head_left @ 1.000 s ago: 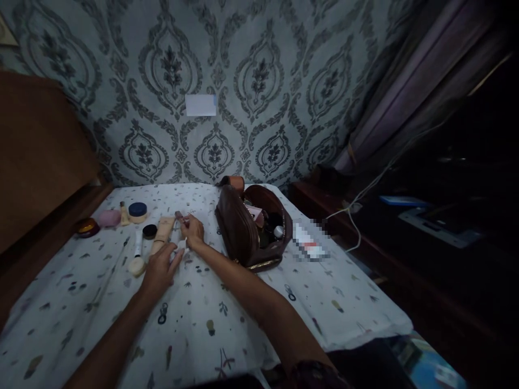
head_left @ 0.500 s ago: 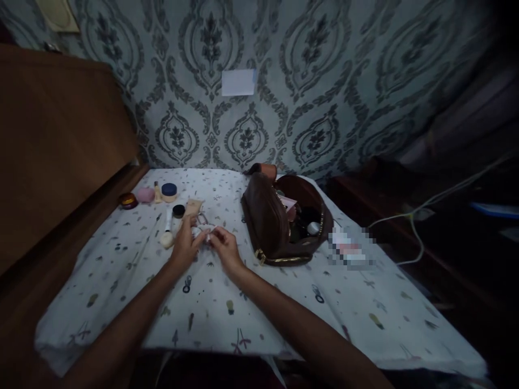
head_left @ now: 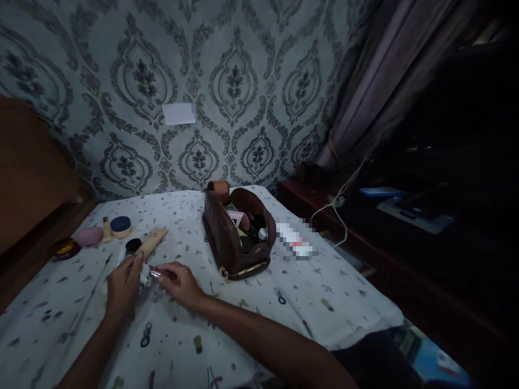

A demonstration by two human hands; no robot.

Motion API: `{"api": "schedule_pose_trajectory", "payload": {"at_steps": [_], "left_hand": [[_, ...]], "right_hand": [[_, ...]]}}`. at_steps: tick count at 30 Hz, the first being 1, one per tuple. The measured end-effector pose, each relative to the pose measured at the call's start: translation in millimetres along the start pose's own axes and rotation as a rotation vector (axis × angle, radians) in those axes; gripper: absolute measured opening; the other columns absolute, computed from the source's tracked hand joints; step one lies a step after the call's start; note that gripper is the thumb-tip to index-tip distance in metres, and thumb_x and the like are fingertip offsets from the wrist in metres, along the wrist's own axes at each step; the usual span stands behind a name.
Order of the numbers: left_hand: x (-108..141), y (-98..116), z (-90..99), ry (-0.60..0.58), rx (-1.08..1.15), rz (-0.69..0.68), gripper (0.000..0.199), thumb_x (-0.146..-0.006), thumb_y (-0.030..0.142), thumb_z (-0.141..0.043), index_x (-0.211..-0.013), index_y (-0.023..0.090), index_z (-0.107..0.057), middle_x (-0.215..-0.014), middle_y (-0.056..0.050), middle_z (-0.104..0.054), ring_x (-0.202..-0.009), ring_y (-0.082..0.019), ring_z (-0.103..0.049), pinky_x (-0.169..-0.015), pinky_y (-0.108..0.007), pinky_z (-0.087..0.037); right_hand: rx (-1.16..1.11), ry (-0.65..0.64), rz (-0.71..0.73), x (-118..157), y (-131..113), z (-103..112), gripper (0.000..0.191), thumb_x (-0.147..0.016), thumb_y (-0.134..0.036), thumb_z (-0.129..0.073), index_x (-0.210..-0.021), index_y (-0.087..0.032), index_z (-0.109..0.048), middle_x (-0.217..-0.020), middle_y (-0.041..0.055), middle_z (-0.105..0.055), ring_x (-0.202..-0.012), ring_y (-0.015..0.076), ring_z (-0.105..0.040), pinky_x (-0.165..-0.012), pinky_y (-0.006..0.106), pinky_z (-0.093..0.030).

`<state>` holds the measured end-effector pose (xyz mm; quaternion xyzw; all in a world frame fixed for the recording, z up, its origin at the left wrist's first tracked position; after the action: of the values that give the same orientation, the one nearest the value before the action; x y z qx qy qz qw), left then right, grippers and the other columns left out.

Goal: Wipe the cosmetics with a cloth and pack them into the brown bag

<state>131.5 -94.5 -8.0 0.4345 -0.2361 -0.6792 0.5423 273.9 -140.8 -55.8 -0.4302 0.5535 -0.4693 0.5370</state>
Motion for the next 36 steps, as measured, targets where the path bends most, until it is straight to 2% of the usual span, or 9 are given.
{"api": "schedule_pose_trajectory", "payload": {"at_steps": [3,7,11,15,17,22,26,30,36], "left_hand": [[-3.5,-4.7,0.5,0.018,-0.049,0.017,0.047,-0.086,0.058,-0.045,-0.069,0.018,-0.065,-0.053,0.001,-0.054,-0.058,-0.019,-0.052,-0.057,-0.027,-0.039],[-9.1,-10.1,-0.9,-0.005,0.052,0.038,0.048,-0.083,0.058,-0.051,-0.061,0.017,-0.062,-0.058,0.000,-0.059,-0.061,-0.017,-0.054,-0.058,-0.027,-0.040],[-8.7,-12.9,-5.9,-0.046,0.341,0.192,0.050,-0.077,0.065,-0.057,-0.059,0.018,-0.056,-0.047,0.003,-0.047,-0.045,-0.012,-0.043,-0.044,-0.024,-0.033],[-4.6,-10.7,-17.0,-0.159,0.524,0.272,0.054,-0.077,0.069,-0.054,-0.068,0.016,-0.061,-0.049,0.003,-0.051,-0.042,-0.012,-0.045,-0.042,-0.023,-0.034],[-3.0,-7.0,-18.6,-0.177,0.495,0.202,0.052,-0.082,0.065,-0.050,-0.077,0.016,-0.065,-0.057,0.001,-0.056,-0.049,-0.013,-0.051,-0.045,-0.024,-0.038],[-0.3,5.5,-14.1,-0.224,0.262,-0.113,0.035,-0.085,0.046,-0.055,-0.103,0.018,-0.068,-0.088,-0.003,-0.067,-0.082,-0.019,-0.060,-0.071,-0.027,-0.047],[-3.6,2.6,-11.7,-0.210,0.261,-0.120,0.031,-0.087,0.045,-0.053,-0.094,0.017,-0.067,-0.088,-0.004,-0.067,-0.088,-0.020,-0.059,-0.078,-0.028,-0.047],[-8.3,-4.8,-11.1,-0.219,0.339,-0.060,0.032,-0.084,0.047,-0.056,-0.083,0.016,-0.065,-0.079,-0.002,-0.064,-0.080,-0.019,-0.059,-0.075,-0.028,-0.046],[-8.8,-3.4,-6.6,-0.300,0.400,-0.082,0.033,-0.088,0.046,-0.054,-0.095,0.016,-0.067,-0.091,-0.005,-0.067,-0.087,-0.021,-0.061,-0.078,-0.029,-0.047]], "right_hand": [[0.181,0.043,0.083,2.7,-9.8,4.4,0.028,-0.073,-0.020,-0.075,-0.101,-0.023,-0.074,-0.087,0.0011,-0.061,-0.082,0.0164,-0.058,-0.076,0.028,-0.049],[0.283,-0.025,0.144,3.0,-17.7,7.1,0.017,-0.077,-0.017,-0.069,-0.093,-0.021,-0.076,-0.076,-0.0008,-0.056,-0.077,0.0156,-0.055,-0.076,0.027,-0.046],[0.055,-0.136,0.048,-2.1,-10.2,3.8,0.020,-0.083,-0.027,-0.063,-0.097,-0.017,-0.073,-0.075,-0.0005,-0.062,-0.068,0.0141,-0.057,-0.068,0.026,-0.046],[-0.163,-0.226,-0.070,-5.8,-2.8,-1.6,0.028,-0.081,-0.037,-0.065,-0.101,-0.018,-0.066,-0.074,-0.0013,-0.066,-0.062,0.0134,-0.063,-0.060,0.023,-0.045],[-0.193,-0.238,-0.095,-6.2,-3.3,-1.5,0.028,-0.081,-0.040,-0.065,-0.098,-0.019,-0.062,-0.073,-0.0013,-0.067,-0.061,0.0133,-0.064,-0.054,0.020,-0.042],[-0.219,-0.192,-0.116,-7.2,-2.6,0.1,0.022,-0.079,-0.037,-0.063,-0.093,-0.021,-0.056,-0.063,-0.0047,-0.062,-0.051,0.0111,-0.057,-0.049,0.020,-0.040],[-0.256,-0.129,-0.138,-10.0,2.7,-1.1,0.027,-0.072,-0.034,-0.068,-0.093,-0.021,-0.057,-0.073,-0.0030,-0.062,-0.057,0.0109,-0.057,-0.052,0.021,-0.045],[-0.264,-0.043,-0.147,-12.2,3.9,0.2,0.032,-0.063,-0.034,-0.074,-0.090,-0.021,-0.061,-0.074,-0.0025,-0.059,-0.061,0.0117,-0.055,-0.054,0.023,-0.048],[-0.206,0.024,-0.117,-13.9,-1.9,8.5,0.029,-0.070,-0.040,-0.075,-0.089,-0.020,-0.069,-0.075,0.0006,-0.065,-0.061,0.0123,-0.054,-0.053,0.022,-0.046]]}}
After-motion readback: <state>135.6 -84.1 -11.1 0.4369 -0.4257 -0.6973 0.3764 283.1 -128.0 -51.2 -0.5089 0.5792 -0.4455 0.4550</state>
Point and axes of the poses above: each hand's wrist, its own x-axis away from the middle knuckle, its own z-axis out of the back of the hand, y = z × x, the point moved 3 cm from there along -x, towards the middle knuckle
